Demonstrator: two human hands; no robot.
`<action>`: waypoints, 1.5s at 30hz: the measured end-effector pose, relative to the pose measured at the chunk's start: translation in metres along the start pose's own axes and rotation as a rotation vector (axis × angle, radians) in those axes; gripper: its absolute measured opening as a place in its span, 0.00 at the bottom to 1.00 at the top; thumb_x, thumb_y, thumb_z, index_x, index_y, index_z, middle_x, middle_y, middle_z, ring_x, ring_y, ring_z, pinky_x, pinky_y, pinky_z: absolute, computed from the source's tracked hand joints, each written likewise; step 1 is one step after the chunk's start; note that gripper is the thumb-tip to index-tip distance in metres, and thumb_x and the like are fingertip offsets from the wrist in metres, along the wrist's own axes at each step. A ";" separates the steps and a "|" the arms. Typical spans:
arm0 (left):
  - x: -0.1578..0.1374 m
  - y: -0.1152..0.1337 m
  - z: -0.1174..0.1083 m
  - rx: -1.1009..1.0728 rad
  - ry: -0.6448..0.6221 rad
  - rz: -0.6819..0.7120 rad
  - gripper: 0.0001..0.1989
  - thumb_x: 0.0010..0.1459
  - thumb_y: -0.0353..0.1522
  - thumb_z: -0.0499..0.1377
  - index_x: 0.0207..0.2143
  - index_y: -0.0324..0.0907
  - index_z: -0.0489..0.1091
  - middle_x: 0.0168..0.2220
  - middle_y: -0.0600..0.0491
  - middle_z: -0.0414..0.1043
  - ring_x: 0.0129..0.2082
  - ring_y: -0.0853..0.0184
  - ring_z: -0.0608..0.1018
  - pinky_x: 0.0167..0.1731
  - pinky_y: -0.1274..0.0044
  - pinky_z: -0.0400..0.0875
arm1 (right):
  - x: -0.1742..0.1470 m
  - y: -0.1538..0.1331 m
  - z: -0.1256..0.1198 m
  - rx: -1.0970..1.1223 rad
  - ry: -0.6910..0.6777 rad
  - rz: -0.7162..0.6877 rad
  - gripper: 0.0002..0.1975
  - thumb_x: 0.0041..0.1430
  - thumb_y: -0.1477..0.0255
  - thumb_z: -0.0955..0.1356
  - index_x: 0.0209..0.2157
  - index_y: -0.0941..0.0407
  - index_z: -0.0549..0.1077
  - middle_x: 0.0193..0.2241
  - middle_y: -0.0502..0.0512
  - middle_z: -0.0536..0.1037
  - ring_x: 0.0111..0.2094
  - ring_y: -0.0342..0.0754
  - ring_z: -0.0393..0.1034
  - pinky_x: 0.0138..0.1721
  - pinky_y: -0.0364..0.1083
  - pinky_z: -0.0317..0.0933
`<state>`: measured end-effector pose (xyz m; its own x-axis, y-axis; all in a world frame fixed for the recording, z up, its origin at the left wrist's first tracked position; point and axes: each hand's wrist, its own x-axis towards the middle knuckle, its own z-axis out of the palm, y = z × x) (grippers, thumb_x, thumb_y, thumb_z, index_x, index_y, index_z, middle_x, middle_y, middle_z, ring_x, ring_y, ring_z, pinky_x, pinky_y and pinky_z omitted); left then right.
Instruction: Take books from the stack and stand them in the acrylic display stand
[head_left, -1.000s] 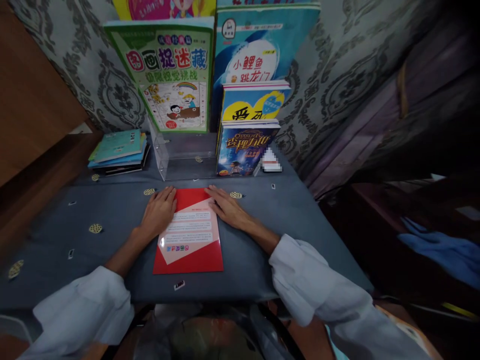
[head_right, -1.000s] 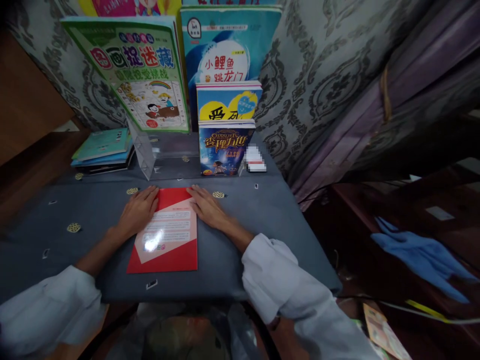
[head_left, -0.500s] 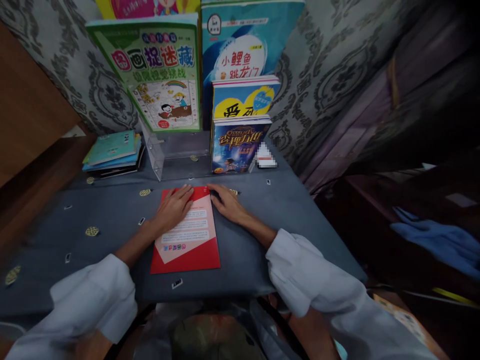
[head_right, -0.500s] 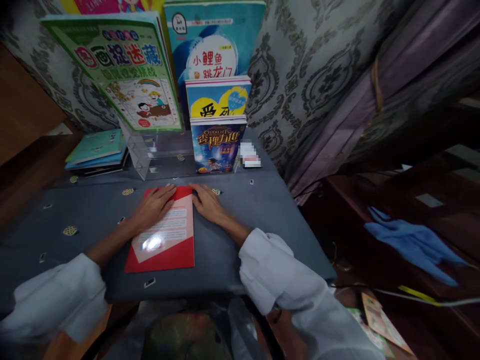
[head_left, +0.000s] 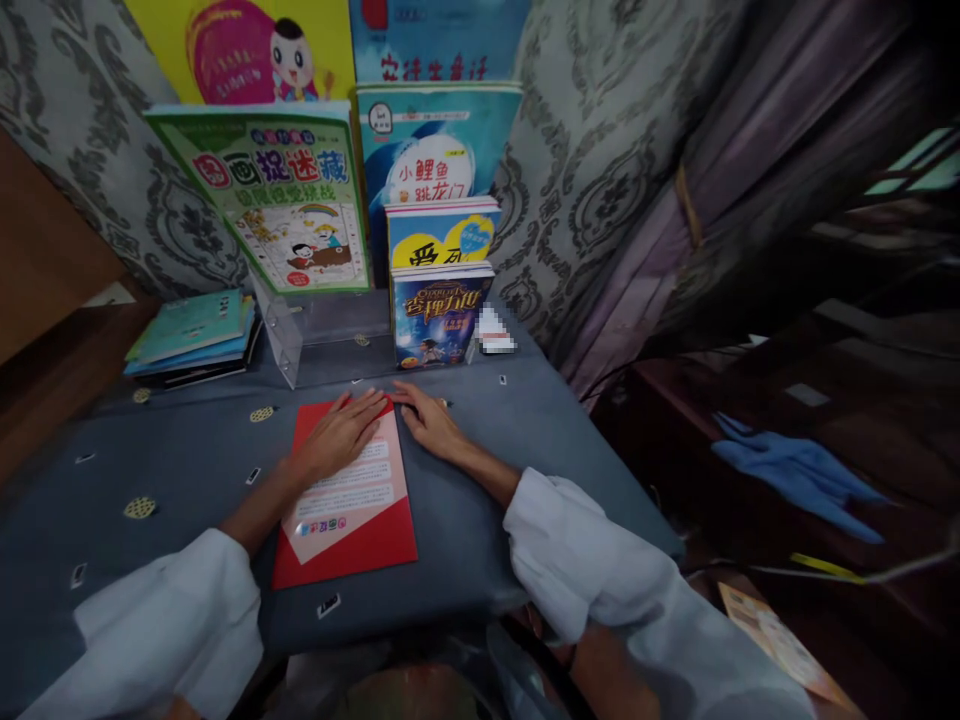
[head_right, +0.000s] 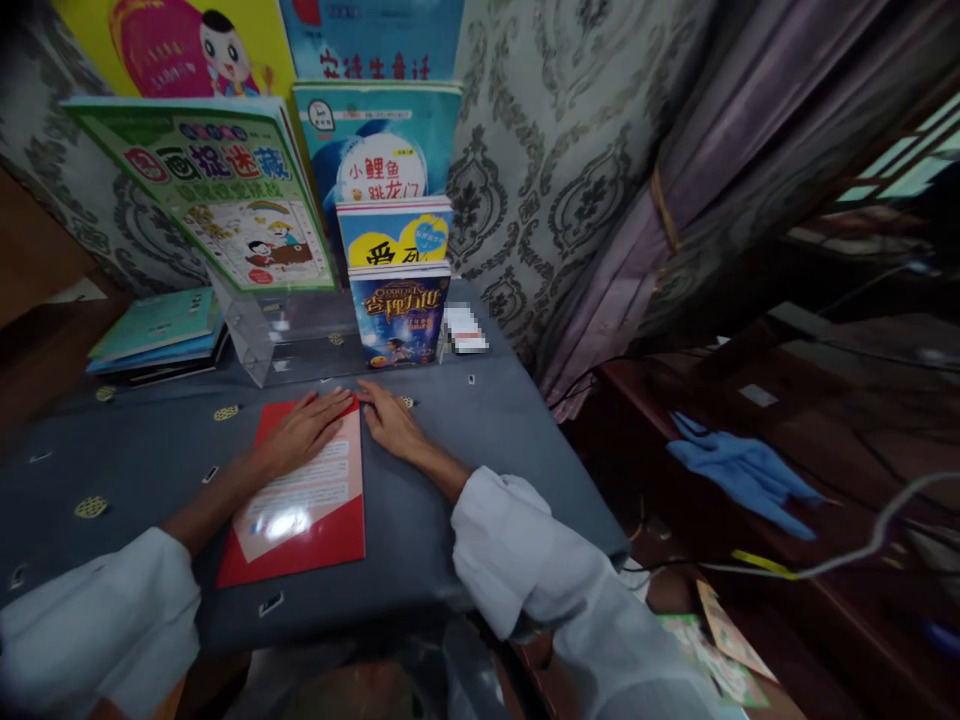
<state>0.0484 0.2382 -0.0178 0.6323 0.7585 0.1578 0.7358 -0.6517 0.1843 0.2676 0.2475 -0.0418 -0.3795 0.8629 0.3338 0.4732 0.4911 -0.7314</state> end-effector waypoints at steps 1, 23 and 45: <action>0.000 0.000 0.000 0.002 0.006 0.015 0.26 0.73 0.37 0.41 0.67 0.41 0.60 0.68 0.46 0.61 0.70 0.63 0.60 0.68 0.61 0.52 | 0.000 -0.001 0.000 -0.004 -0.004 0.004 0.27 0.65 0.78 0.60 0.65 0.55 0.60 0.54 0.59 0.79 0.59 0.52 0.70 0.61 0.58 0.61; -0.045 0.047 -0.005 -0.029 -0.050 0.297 0.24 0.73 0.38 0.46 0.69 0.52 0.56 0.68 0.53 0.61 0.68 0.62 0.64 0.69 0.60 0.54 | -0.003 -0.010 0.000 -0.180 -0.017 -0.121 0.19 0.66 0.80 0.64 0.57 0.58 0.71 0.55 0.64 0.77 0.57 0.52 0.70 0.60 0.55 0.63; -0.077 0.023 -0.009 -0.084 -0.044 0.164 0.30 0.73 0.42 0.47 0.73 0.54 0.42 0.71 0.55 0.52 0.70 0.61 0.61 0.68 0.64 0.57 | -0.006 -0.014 0.000 -0.321 -0.079 -0.166 0.18 0.66 0.75 0.66 0.57 0.59 0.73 0.57 0.67 0.75 0.62 0.55 0.66 0.62 0.58 0.60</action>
<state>0.0144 0.1648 -0.0165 0.7534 0.6402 0.1503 0.6002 -0.7628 0.2406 0.2634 0.2360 -0.0336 -0.5261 0.7627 0.3760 0.6210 0.6467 -0.4428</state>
